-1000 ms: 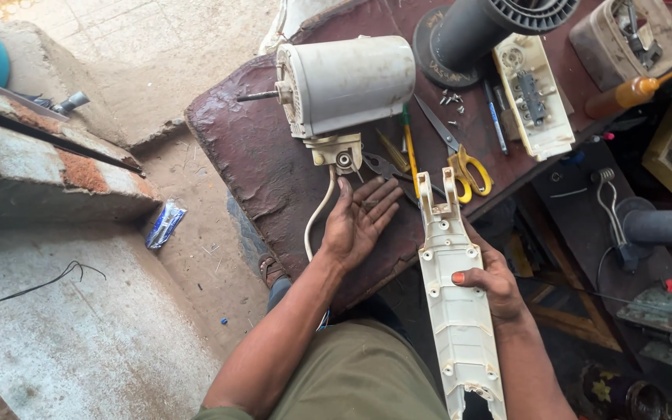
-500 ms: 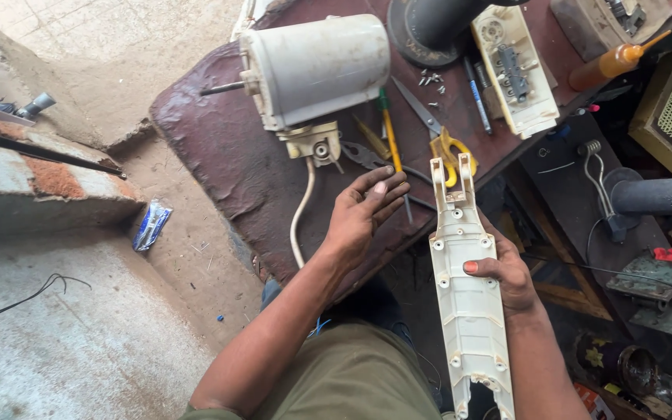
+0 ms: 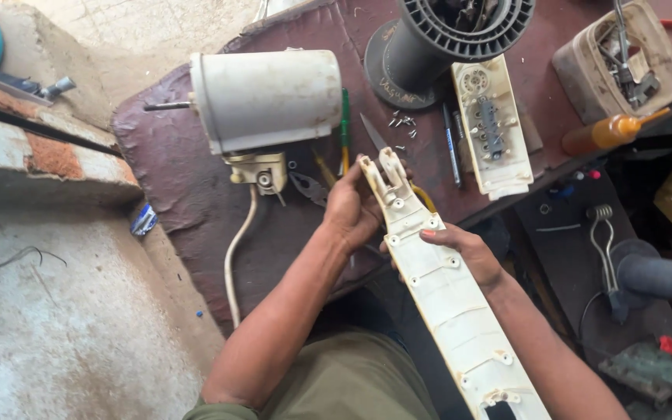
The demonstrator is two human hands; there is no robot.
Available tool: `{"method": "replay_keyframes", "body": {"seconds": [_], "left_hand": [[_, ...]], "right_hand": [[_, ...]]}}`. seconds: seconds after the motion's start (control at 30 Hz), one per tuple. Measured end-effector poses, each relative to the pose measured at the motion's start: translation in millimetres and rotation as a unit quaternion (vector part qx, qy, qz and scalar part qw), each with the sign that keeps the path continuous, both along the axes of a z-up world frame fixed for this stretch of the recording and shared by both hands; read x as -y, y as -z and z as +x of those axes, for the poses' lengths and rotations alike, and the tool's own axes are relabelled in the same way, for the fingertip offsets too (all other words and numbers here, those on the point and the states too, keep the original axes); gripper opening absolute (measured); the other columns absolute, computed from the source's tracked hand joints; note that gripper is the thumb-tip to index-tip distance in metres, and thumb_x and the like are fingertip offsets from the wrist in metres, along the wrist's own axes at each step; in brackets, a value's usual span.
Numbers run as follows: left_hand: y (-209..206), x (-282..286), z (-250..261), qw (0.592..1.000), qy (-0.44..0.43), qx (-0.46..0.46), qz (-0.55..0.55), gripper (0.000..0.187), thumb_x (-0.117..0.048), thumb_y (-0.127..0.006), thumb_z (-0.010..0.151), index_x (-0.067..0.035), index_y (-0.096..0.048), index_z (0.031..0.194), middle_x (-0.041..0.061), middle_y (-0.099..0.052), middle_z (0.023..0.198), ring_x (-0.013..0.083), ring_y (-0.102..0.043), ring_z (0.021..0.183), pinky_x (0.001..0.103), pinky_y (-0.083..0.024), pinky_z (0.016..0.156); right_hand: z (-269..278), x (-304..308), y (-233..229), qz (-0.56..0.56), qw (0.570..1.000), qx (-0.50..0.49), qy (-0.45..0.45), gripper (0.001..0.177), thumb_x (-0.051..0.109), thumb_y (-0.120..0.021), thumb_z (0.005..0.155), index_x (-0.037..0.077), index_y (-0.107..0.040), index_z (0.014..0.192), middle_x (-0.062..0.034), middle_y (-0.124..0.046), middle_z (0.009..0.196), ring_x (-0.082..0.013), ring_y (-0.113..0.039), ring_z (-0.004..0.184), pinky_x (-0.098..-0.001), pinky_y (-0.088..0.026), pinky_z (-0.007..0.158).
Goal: The person repairs an electrical appliance, likely a fan, by stripping wires, connecting them to a plastic housing, and using pliers and a screwdriver to secure components. They also attach a motor and a fan blade assembly to the housing.
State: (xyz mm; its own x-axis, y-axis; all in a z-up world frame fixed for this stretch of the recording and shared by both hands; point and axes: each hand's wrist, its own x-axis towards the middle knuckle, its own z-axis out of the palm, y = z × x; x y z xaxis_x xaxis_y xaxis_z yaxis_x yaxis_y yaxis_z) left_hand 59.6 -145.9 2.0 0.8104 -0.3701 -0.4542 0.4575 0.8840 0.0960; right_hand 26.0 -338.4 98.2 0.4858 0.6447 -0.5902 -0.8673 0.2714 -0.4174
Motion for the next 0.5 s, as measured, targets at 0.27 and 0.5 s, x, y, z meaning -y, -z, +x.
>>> {"method": "replay_keyframes", "body": {"seconds": [0.27, 0.5], "left_hand": [[-23.2, 16.7, 13.7, 0.997, -0.064, 0.014, -0.028, 0.053, -0.046, -0.044, 0.11, 0.002, -0.062, 0.124, 0.018, -0.071, 0.118, 0.032, -0.067, 0.115, 0.047, -0.052, 0.106], [-79.3, 41.3, 3.1, 0.998, 0.006, 0.046, 0.032, 0.053, -0.048, -0.047, 0.108, 0.0, -0.066, 0.12, 0.018, -0.071, 0.115, 0.0301, -0.069, 0.113, 0.044, -0.055, 0.099]], "right_hand": [[19.1, 53.2, 3.9, -0.12, 0.965, 0.206, -0.108, 0.082, 0.008, -0.074, 0.075, -0.001, -0.045, 0.151, -0.0149, -0.068, 0.129, -0.0193, -0.068, 0.114, -0.0332, -0.053, 0.099], [13.3, 108.5, 12.1, -0.035, 0.951, 0.295, -0.081, 0.081, -0.002, -0.075, 0.075, -0.006, -0.048, 0.151, -0.0246, -0.071, 0.124, -0.0307, -0.071, 0.114, -0.0431, -0.056, 0.102]]}}
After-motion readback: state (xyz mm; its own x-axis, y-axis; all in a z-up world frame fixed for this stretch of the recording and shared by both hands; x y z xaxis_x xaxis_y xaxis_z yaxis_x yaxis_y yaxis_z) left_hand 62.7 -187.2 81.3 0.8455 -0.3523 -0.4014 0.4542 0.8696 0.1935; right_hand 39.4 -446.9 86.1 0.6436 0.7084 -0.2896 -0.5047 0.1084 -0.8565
